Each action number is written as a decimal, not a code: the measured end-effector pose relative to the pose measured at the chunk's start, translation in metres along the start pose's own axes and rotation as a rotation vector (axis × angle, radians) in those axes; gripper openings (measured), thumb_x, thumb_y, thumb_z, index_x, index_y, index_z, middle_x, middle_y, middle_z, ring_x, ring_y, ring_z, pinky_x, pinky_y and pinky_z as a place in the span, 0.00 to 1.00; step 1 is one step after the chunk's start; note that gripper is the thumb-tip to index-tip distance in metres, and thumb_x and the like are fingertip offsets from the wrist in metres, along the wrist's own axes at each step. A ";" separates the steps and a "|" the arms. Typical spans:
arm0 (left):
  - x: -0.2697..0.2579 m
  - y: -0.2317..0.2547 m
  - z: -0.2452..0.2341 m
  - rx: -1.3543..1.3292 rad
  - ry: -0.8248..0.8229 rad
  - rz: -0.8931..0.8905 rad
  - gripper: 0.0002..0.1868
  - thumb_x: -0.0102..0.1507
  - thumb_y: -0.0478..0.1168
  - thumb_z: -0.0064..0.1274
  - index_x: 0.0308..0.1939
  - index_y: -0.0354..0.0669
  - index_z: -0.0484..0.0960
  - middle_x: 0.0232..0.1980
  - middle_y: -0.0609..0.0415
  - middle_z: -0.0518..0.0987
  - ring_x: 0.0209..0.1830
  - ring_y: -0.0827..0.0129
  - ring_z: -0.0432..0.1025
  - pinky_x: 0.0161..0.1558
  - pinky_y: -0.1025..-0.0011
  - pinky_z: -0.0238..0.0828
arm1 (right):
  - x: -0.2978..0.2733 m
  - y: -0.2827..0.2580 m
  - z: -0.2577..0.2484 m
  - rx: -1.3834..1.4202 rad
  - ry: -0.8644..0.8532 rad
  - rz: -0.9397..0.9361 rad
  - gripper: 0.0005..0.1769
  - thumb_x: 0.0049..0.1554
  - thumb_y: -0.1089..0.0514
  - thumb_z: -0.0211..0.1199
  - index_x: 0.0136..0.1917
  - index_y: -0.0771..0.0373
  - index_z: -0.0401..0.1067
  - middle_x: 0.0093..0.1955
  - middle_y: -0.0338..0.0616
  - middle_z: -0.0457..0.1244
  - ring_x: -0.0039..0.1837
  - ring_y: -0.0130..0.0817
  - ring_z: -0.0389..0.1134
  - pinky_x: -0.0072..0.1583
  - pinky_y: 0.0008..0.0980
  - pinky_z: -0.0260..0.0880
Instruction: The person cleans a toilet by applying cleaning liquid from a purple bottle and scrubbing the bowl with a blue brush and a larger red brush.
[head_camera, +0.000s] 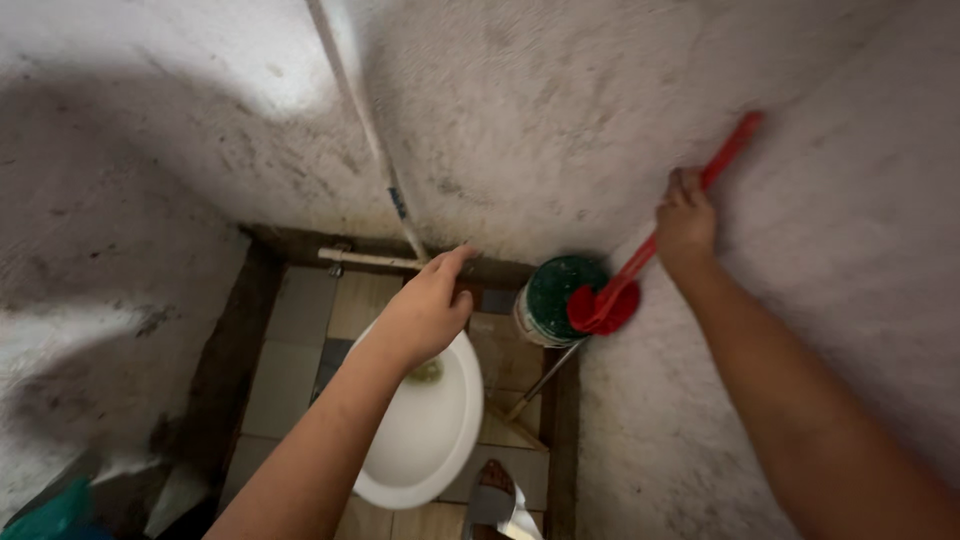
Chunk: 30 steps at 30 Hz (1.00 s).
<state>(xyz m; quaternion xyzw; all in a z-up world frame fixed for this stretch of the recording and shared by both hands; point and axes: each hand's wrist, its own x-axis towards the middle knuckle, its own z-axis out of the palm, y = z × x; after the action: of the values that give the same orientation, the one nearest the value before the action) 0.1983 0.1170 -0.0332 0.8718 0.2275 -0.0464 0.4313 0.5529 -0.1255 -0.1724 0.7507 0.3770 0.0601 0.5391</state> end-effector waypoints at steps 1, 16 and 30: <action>0.000 -0.003 0.000 0.004 0.006 0.014 0.32 0.63 0.39 0.45 0.73 0.52 0.61 0.75 0.47 0.64 0.67 0.47 0.66 0.63 0.58 0.65 | 0.002 0.004 0.001 -0.052 -0.025 0.000 0.23 0.67 0.47 0.45 0.69 0.55 0.69 0.79 0.41 0.54 0.84 0.39 0.44 0.81 0.51 0.30; -0.106 -0.136 0.022 0.075 -0.007 -0.076 0.31 0.62 0.39 0.49 0.71 0.54 0.65 0.70 0.45 0.68 0.65 0.47 0.68 0.63 0.57 0.67 | -0.177 -0.136 -0.123 0.954 -0.328 -0.329 0.20 0.66 0.54 0.45 0.67 0.64 0.67 0.59 0.63 0.68 0.59 0.57 0.71 0.58 0.51 0.71; -0.231 -0.270 0.023 0.077 -0.143 -0.279 0.32 0.64 0.41 0.48 0.73 0.59 0.63 0.76 0.47 0.61 0.67 0.50 0.69 0.64 0.58 0.68 | -0.427 -0.454 -0.158 0.768 -0.758 -0.322 0.40 0.67 0.60 0.47 0.84 0.33 0.34 0.62 0.59 0.62 0.55 0.47 0.72 0.53 0.46 0.77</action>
<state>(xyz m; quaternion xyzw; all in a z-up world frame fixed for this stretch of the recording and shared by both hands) -0.1232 0.1581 -0.1810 0.8422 0.3132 -0.1765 0.4018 -0.0554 -0.2132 -0.3601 0.7953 0.2617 -0.4383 0.3271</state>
